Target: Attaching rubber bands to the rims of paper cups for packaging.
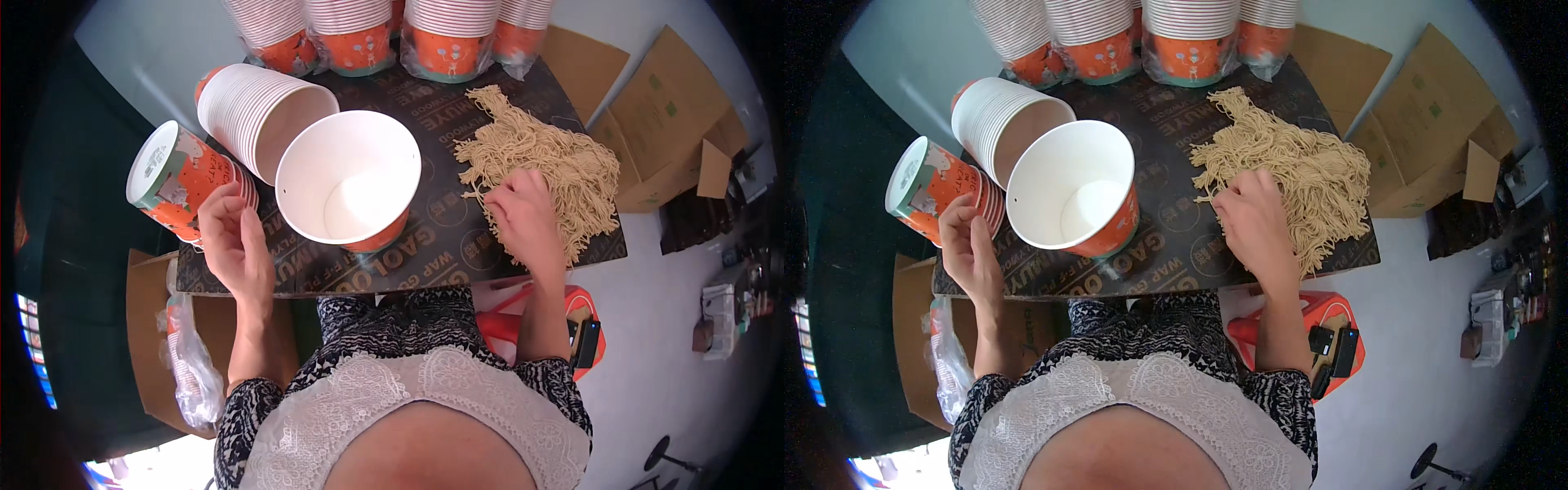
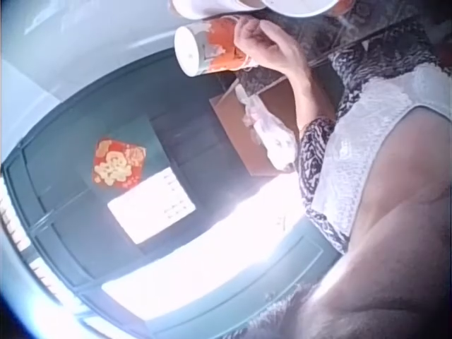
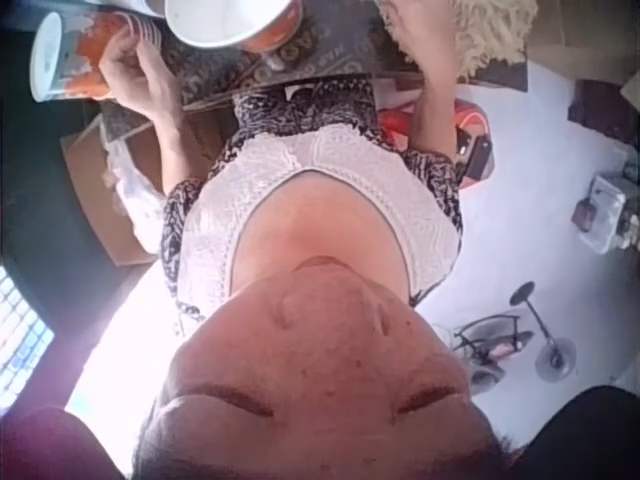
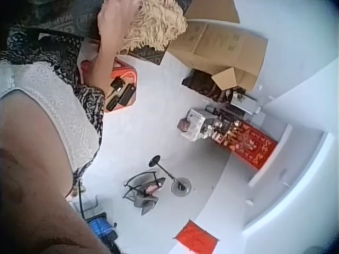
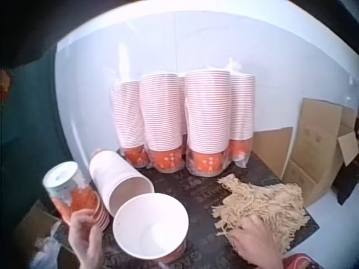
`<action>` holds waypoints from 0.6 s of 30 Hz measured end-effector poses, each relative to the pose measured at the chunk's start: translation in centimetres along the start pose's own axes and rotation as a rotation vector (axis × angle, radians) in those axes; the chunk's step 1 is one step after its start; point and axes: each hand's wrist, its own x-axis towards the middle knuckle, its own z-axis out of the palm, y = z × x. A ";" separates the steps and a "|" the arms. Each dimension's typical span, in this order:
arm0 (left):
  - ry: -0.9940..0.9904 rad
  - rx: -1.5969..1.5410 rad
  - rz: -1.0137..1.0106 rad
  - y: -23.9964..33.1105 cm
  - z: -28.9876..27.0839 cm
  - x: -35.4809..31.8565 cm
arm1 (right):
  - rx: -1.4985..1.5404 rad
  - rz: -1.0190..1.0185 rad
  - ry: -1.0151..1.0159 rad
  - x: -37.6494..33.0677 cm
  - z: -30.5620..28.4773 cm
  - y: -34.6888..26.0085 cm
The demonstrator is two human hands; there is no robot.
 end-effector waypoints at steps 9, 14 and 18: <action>-0.047 -0.113 -0.049 1.5 0.2 -3.1 | -0.273 0.070 -0.072 0.2 2.1 0.2; -0.072 -0.162 -0.045 1.4 0.7 -4.2 | -0.306 0.092 -0.080 0.2 2.9 0.5; -0.063 -0.211 -0.112 1.3 0.8 -4.7 | -0.272 0.115 -0.094 -0.2 2.9 0.6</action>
